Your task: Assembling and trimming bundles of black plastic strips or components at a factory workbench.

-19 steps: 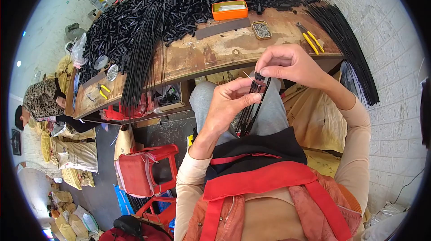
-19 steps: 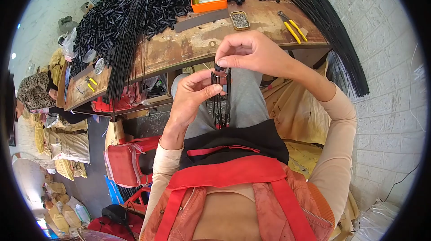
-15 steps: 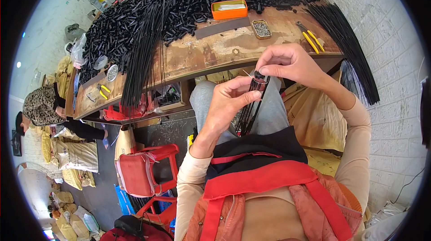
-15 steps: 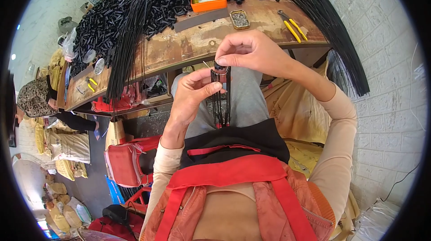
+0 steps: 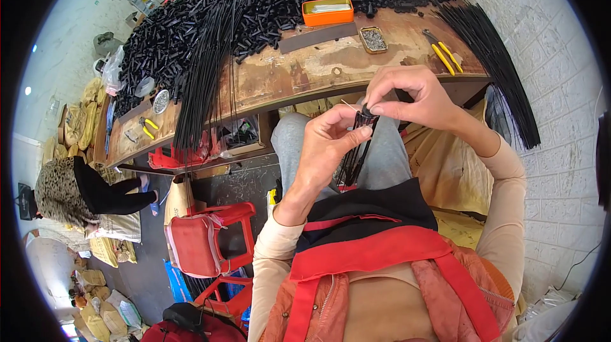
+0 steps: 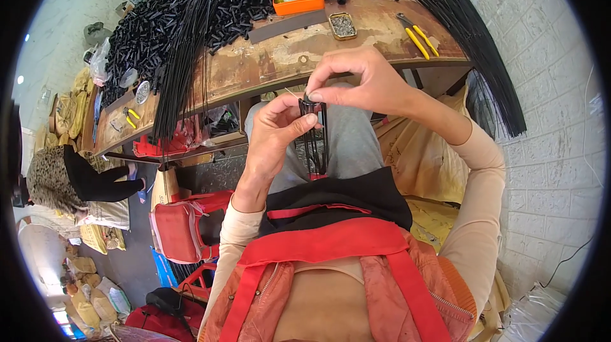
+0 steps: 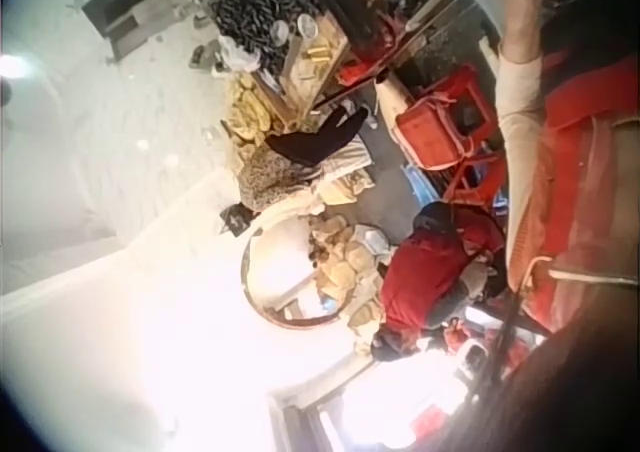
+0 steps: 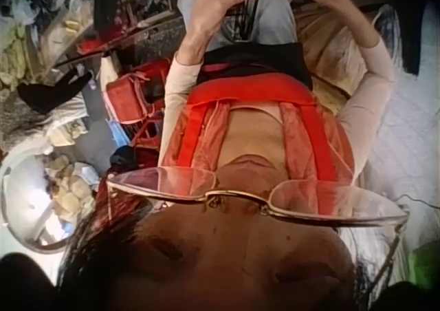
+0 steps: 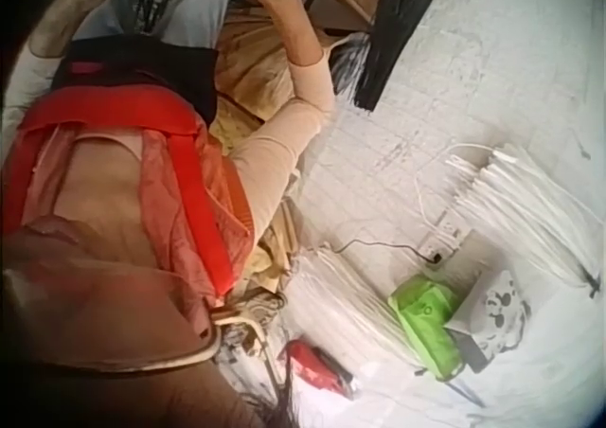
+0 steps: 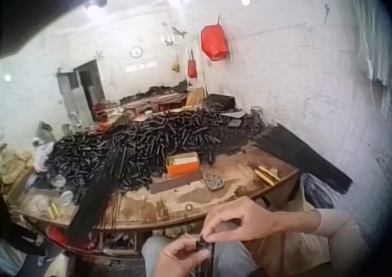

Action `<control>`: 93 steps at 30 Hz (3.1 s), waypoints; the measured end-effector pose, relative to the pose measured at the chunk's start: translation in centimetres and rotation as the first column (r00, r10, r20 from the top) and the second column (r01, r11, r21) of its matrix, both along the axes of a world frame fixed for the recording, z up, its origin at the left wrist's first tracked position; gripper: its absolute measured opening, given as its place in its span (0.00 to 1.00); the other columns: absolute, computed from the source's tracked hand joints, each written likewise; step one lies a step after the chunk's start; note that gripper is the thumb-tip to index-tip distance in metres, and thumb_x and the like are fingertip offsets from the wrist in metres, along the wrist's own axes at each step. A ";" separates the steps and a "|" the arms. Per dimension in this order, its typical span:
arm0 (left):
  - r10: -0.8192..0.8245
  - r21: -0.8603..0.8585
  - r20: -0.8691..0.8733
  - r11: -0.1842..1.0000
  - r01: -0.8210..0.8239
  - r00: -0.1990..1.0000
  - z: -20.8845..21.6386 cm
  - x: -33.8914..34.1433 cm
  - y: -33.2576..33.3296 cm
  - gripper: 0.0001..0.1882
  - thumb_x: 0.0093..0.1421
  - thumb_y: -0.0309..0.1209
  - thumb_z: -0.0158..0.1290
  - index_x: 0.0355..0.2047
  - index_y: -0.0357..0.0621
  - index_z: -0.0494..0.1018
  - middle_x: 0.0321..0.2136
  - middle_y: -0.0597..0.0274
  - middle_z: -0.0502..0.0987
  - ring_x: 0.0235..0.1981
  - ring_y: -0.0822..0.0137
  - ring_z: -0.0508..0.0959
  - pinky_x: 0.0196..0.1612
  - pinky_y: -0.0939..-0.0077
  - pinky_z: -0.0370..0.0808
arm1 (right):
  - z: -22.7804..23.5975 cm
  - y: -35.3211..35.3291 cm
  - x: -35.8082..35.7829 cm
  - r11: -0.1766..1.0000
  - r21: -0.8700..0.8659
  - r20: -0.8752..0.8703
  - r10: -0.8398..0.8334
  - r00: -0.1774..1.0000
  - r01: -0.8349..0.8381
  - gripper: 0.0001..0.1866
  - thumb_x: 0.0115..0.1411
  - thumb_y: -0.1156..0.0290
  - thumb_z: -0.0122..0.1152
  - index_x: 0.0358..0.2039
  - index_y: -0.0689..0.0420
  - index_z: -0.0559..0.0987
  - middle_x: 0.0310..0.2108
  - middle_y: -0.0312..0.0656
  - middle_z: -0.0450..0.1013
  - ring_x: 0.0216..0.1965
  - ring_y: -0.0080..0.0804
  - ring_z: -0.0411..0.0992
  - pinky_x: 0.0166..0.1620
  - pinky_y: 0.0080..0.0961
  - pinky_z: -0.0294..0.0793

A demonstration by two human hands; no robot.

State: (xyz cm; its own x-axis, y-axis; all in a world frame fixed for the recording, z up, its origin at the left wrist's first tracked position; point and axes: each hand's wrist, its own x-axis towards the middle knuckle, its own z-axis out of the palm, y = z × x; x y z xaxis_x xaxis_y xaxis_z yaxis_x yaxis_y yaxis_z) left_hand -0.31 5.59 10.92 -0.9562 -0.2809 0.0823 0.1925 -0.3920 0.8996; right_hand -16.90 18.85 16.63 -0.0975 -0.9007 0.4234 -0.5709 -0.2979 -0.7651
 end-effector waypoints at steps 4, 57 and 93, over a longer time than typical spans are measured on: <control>0.059 -0.011 -0.004 0.998 -0.059 0.998 -0.2 0.0 0.9 0.09 0.57 0.17 0.57 0.38 0.38 0.76 0.35 0.66 0.78 0.36 0.75 0.77 0.43 0.78 0.76 | -1.0 -0.1 0.4 0.996 -0.080 -0.025 0.039 0.999 -0.041 0.09 0.49 0.81 0.68 0.31 0.60 0.78 0.34 0.41 0.75 0.39 0.31 0.72 0.43 0.25 0.70; 0.467 -0.317 -0.232 0.793 -0.521 0.853 0.8 2.0 -4.7 0.16 0.65 0.25 0.50 0.52 0.34 0.66 0.42 0.61 0.74 0.42 0.73 0.74 0.49 0.77 0.71 | -9.5 -7.1 7.3 0.968 0.246 0.651 -0.199 0.732 0.044 0.06 0.54 0.73 0.68 0.28 0.62 0.80 0.24 0.33 0.76 0.27 0.13 0.70 0.28 0.13 0.67; 0.496 -0.501 -0.142 0.710 -0.495 0.857 -1.1 -3.4 -2.9 0.11 0.67 0.25 0.43 0.48 0.36 0.67 0.27 0.66 0.69 0.27 0.76 0.67 0.33 0.84 0.66 | -11.7 4.7 -9.1 0.665 -0.383 -0.646 -0.689 0.329 0.641 0.05 0.51 0.72 0.61 0.29 0.57 0.79 0.27 0.40 0.74 0.31 0.40 0.71 0.34 0.34 0.72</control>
